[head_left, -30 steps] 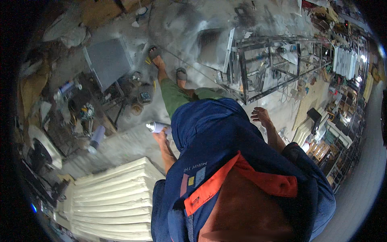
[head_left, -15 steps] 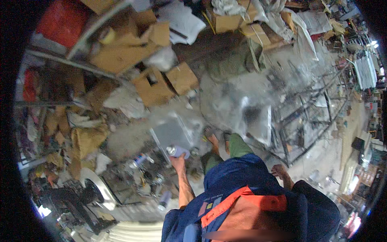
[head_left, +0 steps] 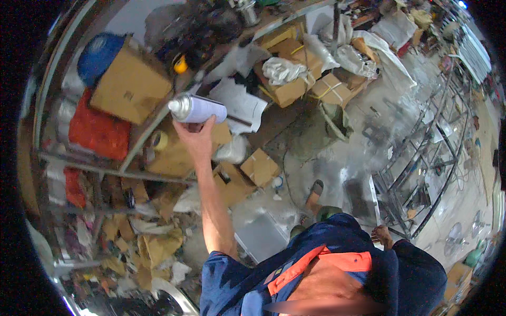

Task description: The person spray paints a metal frame with a can of spray paint. They then move to another metal frame and continue spray painting it.

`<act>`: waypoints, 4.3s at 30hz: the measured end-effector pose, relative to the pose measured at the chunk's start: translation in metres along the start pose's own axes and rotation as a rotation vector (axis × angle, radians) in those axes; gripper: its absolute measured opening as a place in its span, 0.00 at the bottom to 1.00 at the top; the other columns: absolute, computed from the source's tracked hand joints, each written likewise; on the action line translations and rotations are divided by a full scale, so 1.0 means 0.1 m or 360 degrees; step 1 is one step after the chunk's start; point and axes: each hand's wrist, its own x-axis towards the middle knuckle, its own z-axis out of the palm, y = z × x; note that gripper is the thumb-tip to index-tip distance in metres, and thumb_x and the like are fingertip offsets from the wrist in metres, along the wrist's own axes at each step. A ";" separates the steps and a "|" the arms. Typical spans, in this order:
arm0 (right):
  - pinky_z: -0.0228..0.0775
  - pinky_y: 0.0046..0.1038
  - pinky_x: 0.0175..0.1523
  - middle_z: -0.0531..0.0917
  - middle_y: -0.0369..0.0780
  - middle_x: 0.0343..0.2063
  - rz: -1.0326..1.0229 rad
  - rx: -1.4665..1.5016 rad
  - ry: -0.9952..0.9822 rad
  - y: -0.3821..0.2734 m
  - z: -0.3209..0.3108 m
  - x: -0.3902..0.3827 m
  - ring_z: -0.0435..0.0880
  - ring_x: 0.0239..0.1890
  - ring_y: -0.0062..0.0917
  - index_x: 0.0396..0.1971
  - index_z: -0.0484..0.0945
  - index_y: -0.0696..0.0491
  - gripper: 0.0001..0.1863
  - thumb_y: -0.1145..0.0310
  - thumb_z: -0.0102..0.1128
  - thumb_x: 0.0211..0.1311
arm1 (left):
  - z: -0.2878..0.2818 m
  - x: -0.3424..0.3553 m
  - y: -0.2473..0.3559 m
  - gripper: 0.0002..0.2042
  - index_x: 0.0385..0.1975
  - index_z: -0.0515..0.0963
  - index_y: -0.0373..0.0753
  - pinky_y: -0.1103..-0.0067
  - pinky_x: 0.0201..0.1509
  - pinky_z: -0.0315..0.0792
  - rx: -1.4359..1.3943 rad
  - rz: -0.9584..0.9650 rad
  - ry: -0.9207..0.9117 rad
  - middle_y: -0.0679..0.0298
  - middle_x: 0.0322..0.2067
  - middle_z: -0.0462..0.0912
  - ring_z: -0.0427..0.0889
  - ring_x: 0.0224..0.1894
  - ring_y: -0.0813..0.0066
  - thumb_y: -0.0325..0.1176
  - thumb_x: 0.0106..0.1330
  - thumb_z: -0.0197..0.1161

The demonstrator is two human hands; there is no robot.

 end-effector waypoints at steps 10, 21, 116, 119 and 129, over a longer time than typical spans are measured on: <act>0.89 0.41 0.32 0.86 0.48 0.44 -0.0421 0.0818 0.0386 -0.99 0.27 0.05 0.92 0.34 0.39 0.65 0.71 0.57 0.25 0.66 0.60 0.72 | 3.01 1.41 0.08 0.37 0.61 0.72 0.27 0.62 0.61 0.79 0.0159 0.0498 -0.0693 0.42 0.54 0.87 0.87 0.57 0.49 0.37 0.54 0.83; 0.84 0.43 0.28 0.86 0.45 0.36 0.0253 0.1637 0.1036 -0.04 1.82 -0.87 0.89 0.30 0.40 0.51 0.79 0.56 0.14 0.63 0.54 0.76 | 5.97 2.60 -0.07 0.45 0.65 0.69 0.28 0.59 0.70 0.74 0.0305 0.0742 -0.0763 0.40 0.60 0.82 0.82 0.64 0.43 0.40 0.49 0.86; 0.80 0.56 0.56 0.88 0.61 0.41 0.0394 0.0884 0.1836 0.01 -5.16 6.87 0.89 0.49 0.55 0.44 0.85 0.58 0.16 0.67 0.61 0.58 | 10.73 -6.66 -3.53 0.32 0.64 0.78 0.33 0.52 0.64 0.75 0.1747 0.1694 -0.3769 0.41 0.56 0.83 0.80 0.60 0.36 0.49 0.66 0.75; 0.80 0.54 0.59 0.88 0.61 0.44 0.0650 0.1051 0.1946 0.24 -5.44 7.29 0.88 0.51 0.55 0.48 0.83 0.61 0.20 0.64 0.64 0.59 | 10.93 -6.65 -3.61 0.31 0.62 0.78 0.34 0.52 0.58 0.78 0.0752 0.1985 -0.3751 0.42 0.50 0.85 0.83 0.52 0.37 0.47 0.66 0.76; 0.83 0.52 0.57 0.87 0.58 0.51 0.0923 0.1259 0.1785 0.61 -5.87 7.94 0.88 0.54 0.57 0.53 0.82 0.60 0.21 0.63 0.66 0.65 | 11.07 -7.16 -3.36 0.24 0.54 0.80 0.35 0.54 0.55 0.79 0.1318 0.1790 -0.3588 0.46 0.48 0.86 0.85 0.50 0.40 0.42 0.63 0.78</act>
